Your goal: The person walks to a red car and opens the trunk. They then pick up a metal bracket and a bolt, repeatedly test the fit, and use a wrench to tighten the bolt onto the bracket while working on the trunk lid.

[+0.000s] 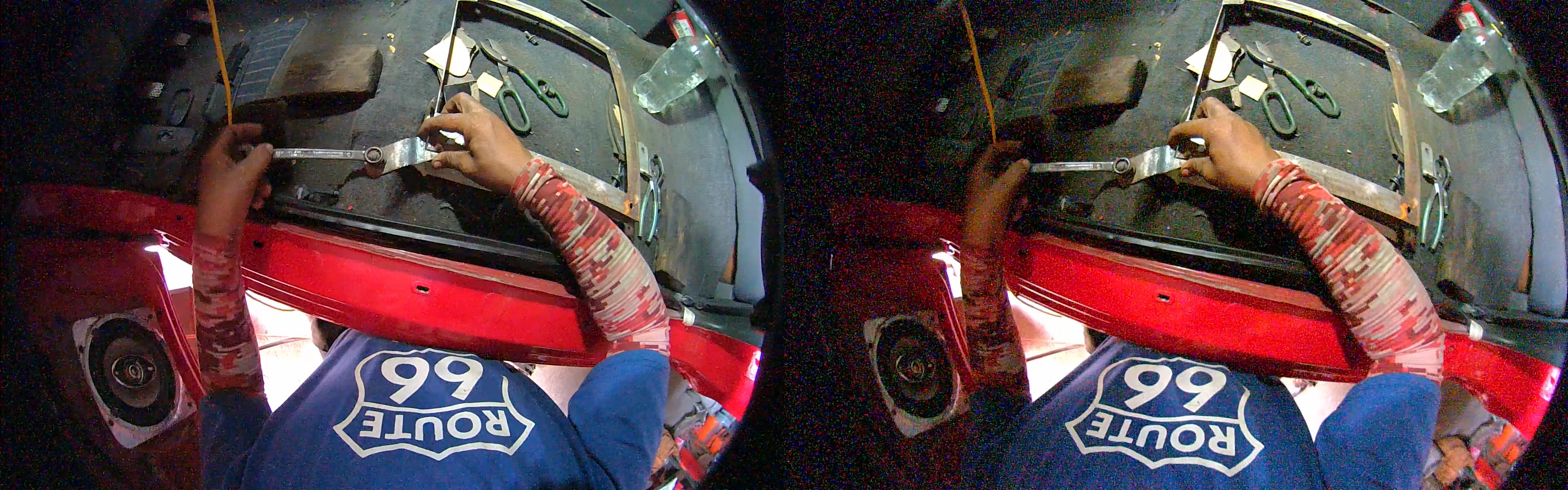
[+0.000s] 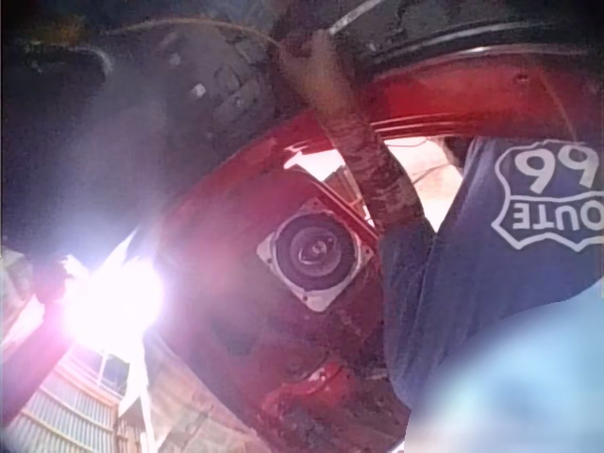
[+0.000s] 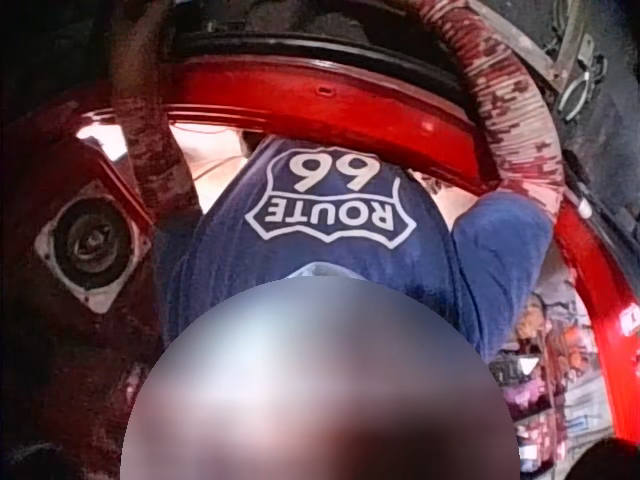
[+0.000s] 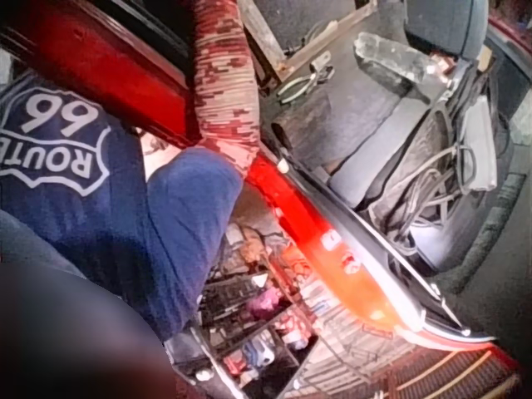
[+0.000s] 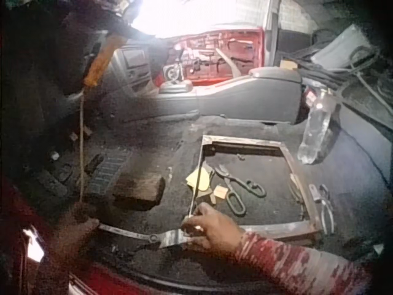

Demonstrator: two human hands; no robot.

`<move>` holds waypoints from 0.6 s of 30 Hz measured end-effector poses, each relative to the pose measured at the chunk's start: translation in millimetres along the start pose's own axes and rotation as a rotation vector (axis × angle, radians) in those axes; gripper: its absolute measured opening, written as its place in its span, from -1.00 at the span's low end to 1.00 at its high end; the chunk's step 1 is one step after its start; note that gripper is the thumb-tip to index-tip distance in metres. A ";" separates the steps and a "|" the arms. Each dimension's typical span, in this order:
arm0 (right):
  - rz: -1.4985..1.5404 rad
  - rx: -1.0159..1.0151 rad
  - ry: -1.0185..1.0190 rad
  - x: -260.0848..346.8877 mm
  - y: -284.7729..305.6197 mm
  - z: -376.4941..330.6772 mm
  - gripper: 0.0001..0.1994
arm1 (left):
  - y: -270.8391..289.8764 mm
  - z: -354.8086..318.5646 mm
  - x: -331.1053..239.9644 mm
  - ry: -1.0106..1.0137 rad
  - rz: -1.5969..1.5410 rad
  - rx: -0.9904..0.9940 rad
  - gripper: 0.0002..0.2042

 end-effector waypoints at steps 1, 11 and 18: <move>-0.011 -0.003 0.002 0.2 0.3 -0.2 -0.55 | -3.0 5.0 -1.7 -0.012 -0.048 -0.003 -0.70; -0.015 -0.024 0.005 -3.3 -2.9 1.3 -0.53 | -15.9 38.4 32.6 0.013 -0.297 0.077 -0.71; -0.025 0.009 -0.042 -6.4 -6.1 1.9 -0.51 | -34.5 80.7 32.0 0.029 -0.217 0.215 -0.70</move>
Point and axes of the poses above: each hand's wrist, its own z-axis towards the middle knuckle, its own y-axis out of the back of the hand, x = y × z, the point moved 9 cm from there along z, towards the middle knuckle, and after that the axes turned 11 degrees about -z, right-handed, at the moved point
